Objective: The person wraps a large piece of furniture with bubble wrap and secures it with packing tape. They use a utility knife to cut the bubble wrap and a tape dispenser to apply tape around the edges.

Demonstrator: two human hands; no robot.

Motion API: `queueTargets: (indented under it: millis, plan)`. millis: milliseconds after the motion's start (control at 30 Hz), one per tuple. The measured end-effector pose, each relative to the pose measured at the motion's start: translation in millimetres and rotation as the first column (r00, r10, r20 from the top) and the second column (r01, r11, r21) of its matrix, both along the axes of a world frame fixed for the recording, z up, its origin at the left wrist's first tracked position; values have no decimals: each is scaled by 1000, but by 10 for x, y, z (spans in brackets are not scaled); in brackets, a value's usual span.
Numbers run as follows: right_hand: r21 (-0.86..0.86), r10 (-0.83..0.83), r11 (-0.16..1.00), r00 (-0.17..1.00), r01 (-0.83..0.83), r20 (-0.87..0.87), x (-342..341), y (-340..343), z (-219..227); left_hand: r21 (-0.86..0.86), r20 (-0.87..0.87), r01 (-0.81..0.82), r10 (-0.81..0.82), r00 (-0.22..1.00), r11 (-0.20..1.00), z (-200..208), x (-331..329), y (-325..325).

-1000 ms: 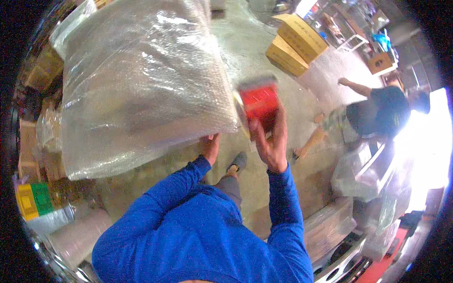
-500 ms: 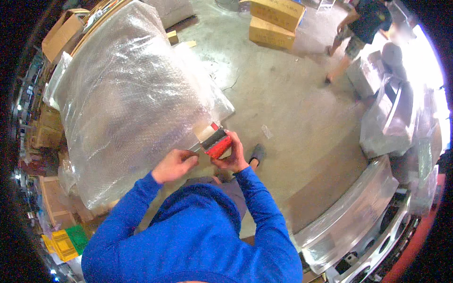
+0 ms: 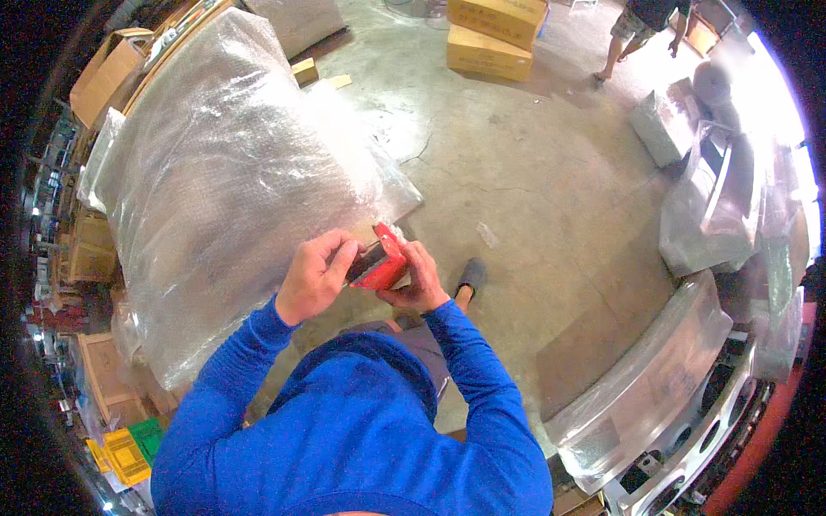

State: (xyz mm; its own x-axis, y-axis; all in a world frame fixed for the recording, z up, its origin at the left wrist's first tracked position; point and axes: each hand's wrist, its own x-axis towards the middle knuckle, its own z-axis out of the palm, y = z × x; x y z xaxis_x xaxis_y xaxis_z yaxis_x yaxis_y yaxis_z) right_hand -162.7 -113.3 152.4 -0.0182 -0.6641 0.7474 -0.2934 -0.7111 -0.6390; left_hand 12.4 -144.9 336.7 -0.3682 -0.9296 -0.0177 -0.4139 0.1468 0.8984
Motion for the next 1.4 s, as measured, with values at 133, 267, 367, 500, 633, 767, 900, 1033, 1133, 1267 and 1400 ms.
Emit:
queueTargets:
  millis: [133, 267, 367, 500, 633, 767, 900, 1033, 1133, 1267, 1400]
  plan:
    - [11, -11, 1000, 993, 12, -114, -25, 17, 70, -177, 79, -42, 57, 995, 983, 14, 47, -87]
    - [197, -12, 978, 958, 72, -287, -28, 62, 102, -519, 281, -99, 279, 918, 849, -90, 385, -513]
    - [296, -13, 946, 930, 130, -367, -14, 51, -7, -730, 400, -67, 505, 765, 681, -111, 371, -614]
    - [336, -40, 924, 919, 184, -393, -59, 2, 33, -807, 261, -152, 574, 776, 571, -223, 358, -505]
    - [397, -4, 894, 889, 209, -458, -35, 95, 167, -430, 394, 255, -74, 916, 866, -856, 650, 567]
    - [425, 10, 876, 872, 229, -490, -43, 106, 360, -516, 668, 219, 229, 708, 828, -1646, 455, 789]
    - [459, 55, 853, 832, 248, -552, -74, 130, 545, -379, 718, 132, 201, 667, 916, -2367, 473, 277]
    - [468, 23, 825, 807, 319, -590, -130, 259, 579, -195, 636, -192, 273, 721, 962, -2041, 389, -17]
    - [447, 14, 864, 875, 233, -483, -90, 376, 444, -588, 514, -137, 498, 698, 797, -2139, 602, -171]
    - [484, 27, 841, 876, 241, -482, -39, 388, 27, -579, 327, -174, 422, 846, 797, -2052, 588, -176]
    - [567, 135, 782, 818, 259, -559, -52, 280, -530, -594, 289, -215, 455, 842, 775, -1961, 528, -169]
